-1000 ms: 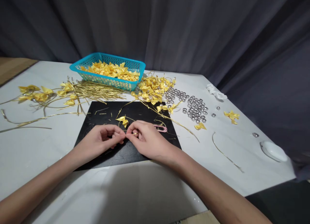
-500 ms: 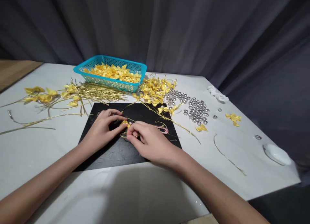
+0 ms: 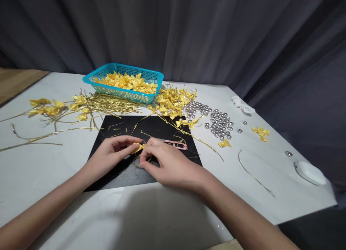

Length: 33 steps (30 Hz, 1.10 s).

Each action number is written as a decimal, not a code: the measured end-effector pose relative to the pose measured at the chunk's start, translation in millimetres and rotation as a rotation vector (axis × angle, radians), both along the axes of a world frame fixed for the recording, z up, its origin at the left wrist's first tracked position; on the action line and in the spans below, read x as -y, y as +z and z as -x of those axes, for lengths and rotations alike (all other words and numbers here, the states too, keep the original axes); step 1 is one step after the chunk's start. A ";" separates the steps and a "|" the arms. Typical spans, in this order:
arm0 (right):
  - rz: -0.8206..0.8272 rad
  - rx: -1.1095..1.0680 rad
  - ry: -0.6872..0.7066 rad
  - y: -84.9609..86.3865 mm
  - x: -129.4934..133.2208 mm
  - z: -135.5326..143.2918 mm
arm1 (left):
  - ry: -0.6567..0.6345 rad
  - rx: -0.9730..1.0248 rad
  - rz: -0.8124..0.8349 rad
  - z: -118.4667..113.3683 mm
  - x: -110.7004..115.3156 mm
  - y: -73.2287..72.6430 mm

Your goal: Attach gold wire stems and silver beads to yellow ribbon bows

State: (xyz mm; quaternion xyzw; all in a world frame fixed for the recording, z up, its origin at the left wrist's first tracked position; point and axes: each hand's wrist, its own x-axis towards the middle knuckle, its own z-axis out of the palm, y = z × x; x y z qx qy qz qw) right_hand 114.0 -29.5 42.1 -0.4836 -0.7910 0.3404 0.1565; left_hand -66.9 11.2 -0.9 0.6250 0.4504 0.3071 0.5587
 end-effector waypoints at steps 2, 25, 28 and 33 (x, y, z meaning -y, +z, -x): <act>0.134 -0.017 0.119 3.9 0.9 0.9 | -0.005 -0.004 0.005 -0.5 1.1 0.8; -0.215 0.029 -0.334 -24.8 -1.3 9.6 | -0.003 0.025 0.142 -2.8 1.8 12.2; -0.214 0.006 -0.366 -25.7 -1.8 10.6 | 0.004 0.040 0.206 -3.5 2.1 10.9; -0.225 -0.004 -0.361 -24.6 -1.7 11.5 | 0.009 0.055 0.202 -3.1 1.0 7.2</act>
